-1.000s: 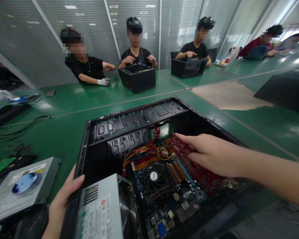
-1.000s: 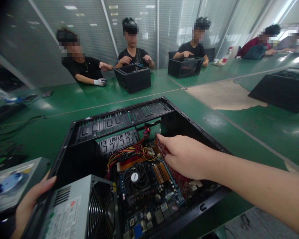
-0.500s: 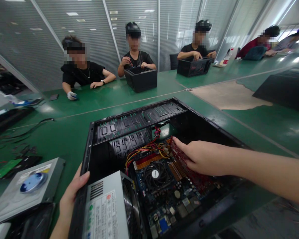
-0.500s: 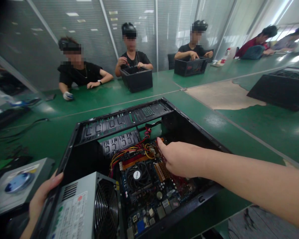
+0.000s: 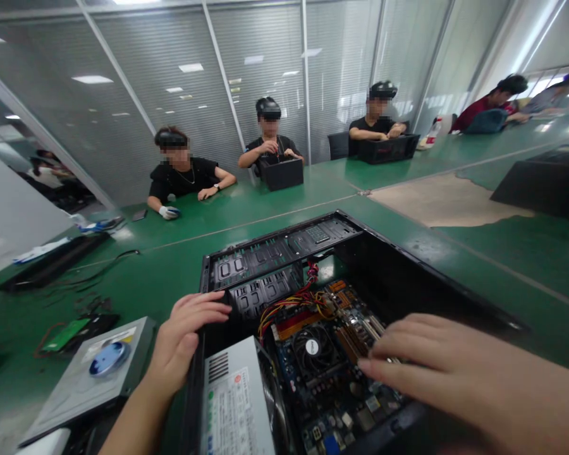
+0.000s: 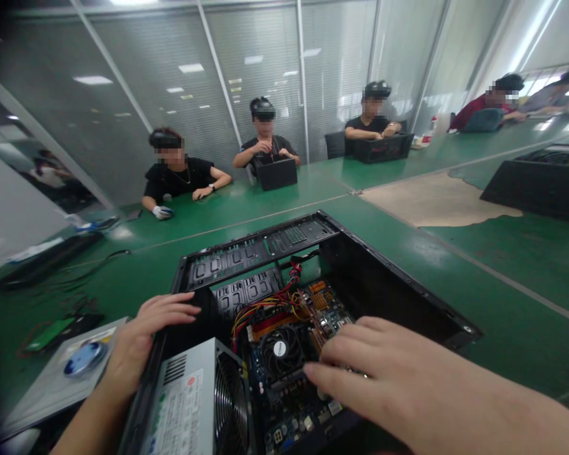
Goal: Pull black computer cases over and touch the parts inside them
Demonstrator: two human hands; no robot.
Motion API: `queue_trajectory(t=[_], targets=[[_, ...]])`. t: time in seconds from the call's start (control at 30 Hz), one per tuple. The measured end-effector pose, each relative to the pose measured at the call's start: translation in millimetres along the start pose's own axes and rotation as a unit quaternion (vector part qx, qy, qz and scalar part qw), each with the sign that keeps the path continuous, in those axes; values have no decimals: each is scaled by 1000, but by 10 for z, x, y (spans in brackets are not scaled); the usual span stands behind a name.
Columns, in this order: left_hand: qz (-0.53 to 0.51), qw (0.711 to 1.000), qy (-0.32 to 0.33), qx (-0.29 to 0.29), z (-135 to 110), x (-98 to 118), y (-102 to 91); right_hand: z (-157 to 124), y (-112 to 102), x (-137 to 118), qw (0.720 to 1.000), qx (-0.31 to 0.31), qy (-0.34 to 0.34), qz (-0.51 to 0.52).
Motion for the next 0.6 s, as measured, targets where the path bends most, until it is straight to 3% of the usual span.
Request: queue_trajectory(t=[0.13,0.27,0.37,0.43,0.53,0.6], targets=[[3,999,-14,40,4,-70,29,-85,193,-4,998,36,-51,3],[69,996,2,50,-82,-72,136,-60,208,441,993,97,-61,-13],[160,985,17,61,-208,208,300,-115,167,933,977,195,44,-79],[210,976,22,57,-314,488,455,-239,216,1145,938,279,172,-111],[258,965,37,28,-492,859,682,-547,501,1066,880,354,315,-24],[276,958,60,41,-623,994,781,-738,811,792,891,318,301,116]])
Point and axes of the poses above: each hand's wrist, its own z-axis towards the middle knuckle, its own y-axis out of the palm, x = y × z, the point moved 1 cm from there along z, towards the middle knuckle
